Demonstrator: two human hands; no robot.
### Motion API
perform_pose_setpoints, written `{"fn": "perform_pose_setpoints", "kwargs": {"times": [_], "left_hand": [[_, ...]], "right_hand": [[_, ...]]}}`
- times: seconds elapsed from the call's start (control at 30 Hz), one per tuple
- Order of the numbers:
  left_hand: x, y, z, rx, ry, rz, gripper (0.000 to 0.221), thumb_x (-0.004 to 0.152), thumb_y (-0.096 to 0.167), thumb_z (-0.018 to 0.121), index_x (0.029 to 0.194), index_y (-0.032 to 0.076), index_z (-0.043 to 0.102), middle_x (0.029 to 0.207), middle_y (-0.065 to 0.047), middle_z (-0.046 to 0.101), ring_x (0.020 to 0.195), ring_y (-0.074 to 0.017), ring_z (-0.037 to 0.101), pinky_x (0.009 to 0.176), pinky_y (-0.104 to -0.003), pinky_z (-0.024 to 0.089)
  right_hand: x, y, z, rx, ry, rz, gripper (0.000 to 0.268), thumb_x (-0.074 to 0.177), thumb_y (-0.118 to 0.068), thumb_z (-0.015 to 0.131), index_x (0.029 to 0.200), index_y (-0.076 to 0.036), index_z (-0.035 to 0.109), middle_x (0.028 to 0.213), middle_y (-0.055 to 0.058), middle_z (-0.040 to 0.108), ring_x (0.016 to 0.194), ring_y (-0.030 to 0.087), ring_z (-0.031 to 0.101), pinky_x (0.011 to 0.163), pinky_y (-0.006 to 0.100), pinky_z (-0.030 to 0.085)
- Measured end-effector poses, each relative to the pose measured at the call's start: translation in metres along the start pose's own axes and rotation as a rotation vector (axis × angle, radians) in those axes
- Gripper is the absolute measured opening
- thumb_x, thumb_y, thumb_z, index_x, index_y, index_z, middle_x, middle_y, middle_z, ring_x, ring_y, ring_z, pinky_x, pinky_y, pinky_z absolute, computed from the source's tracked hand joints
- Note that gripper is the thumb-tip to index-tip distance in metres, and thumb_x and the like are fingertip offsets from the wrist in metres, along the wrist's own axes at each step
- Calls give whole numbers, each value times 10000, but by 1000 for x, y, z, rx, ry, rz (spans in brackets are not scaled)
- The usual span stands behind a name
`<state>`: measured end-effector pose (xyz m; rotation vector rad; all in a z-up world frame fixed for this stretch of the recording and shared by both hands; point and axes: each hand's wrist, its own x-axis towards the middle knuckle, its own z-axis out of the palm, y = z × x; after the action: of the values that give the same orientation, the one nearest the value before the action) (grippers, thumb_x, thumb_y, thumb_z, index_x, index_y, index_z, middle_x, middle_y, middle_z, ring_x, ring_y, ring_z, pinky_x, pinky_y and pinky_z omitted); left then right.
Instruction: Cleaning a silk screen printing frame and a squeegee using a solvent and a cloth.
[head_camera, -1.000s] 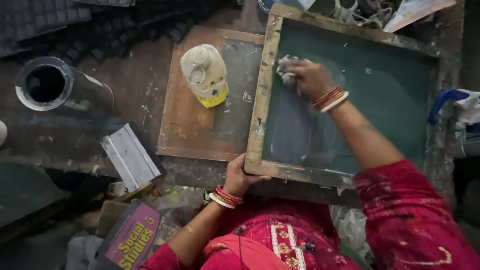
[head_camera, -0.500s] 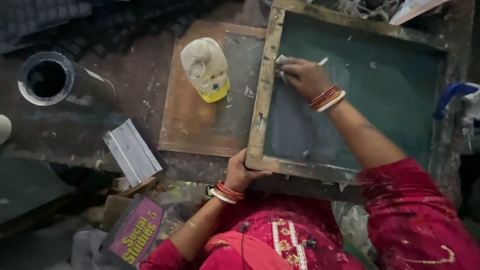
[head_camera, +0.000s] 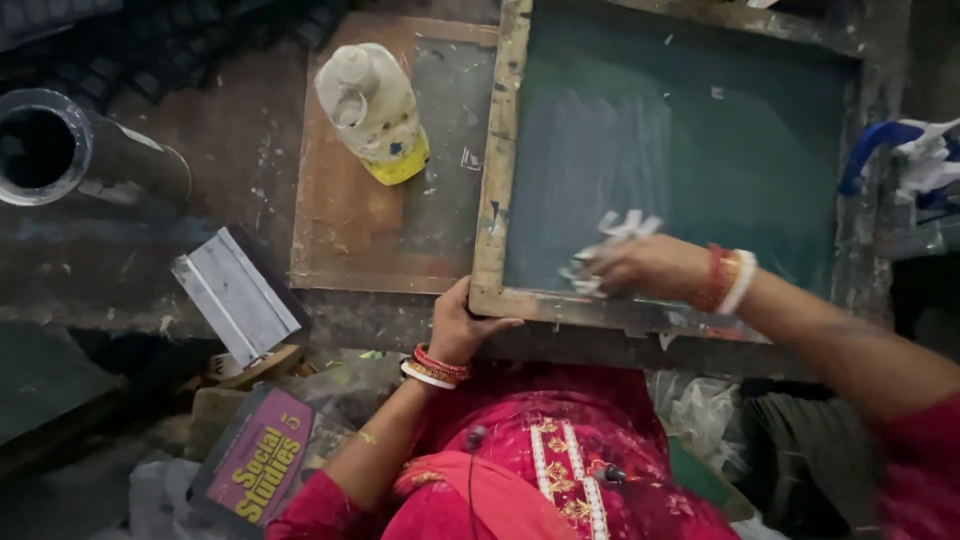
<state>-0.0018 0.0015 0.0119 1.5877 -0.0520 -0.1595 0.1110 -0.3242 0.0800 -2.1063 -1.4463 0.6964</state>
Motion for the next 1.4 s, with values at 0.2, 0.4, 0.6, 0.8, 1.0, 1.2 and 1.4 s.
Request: {"fn": "perform_pose_setpoints", "kwargs": {"times": [0.2,0.4,0.6,0.8,1.0,1.2,1.4], "left_hand": [[3,-12,3,-54,1,22,595,661,147,967,1160,-2,677,1026,-60,771,939,-121,714,855,-311,605],[0,-12,2,9,-2,-12,576,665,171,975,1134,5,685,990,-66,778,911,-123,728,842,-313,621],[2,-9,2,42,-5,6,611,641,179,981,1144,0,683,989,-67,777,905,-124,724,838,-314,608],[1,-3,1,-73,-27,-71,611,654,172,970,1164,5,678,1015,-52,776,929,-111,716,856,-307,604],[3,-9,3,-56,3,-79,602,628,162,982,1130,11,685,989,-45,775,916,-107,711,843,-305,609],[3,2,0,38,1,-37,594,642,185,984,1124,8,686,973,-57,776,903,-110,714,829,-313,605],[3,-19,4,-50,-3,-53,597,632,186,983,1116,9,684,977,-55,768,906,-108,712,825,-313,609]], "right_hand": [[-34,8,-53,211,-69,405,502,723,104,590,1119,-132,789,1239,90,745,1170,278,690,995,388,548],[23,57,-69,121,390,650,398,851,45,549,1206,-55,699,1192,206,698,1065,373,682,929,404,553],[36,40,-45,-346,661,492,296,910,12,594,1125,-112,757,1268,110,702,1123,322,703,987,385,572],[8,-21,-11,-229,479,248,407,794,-62,676,1200,-73,703,1234,145,706,1062,326,698,912,407,556],[30,60,-33,-413,286,77,324,808,13,631,1094,-108,727,1105,110,724,1003,297,709,876,397,577],[57,44,-21,-479,518,235,318,782,11,617,1049,-112,739,1105,108,731,971,302,701,844,392,575],[38,-33,-19,-96,413,272,347,724,-36,678,1054,-121,742,997,102,762,869,293,742,775,380,595]]}}
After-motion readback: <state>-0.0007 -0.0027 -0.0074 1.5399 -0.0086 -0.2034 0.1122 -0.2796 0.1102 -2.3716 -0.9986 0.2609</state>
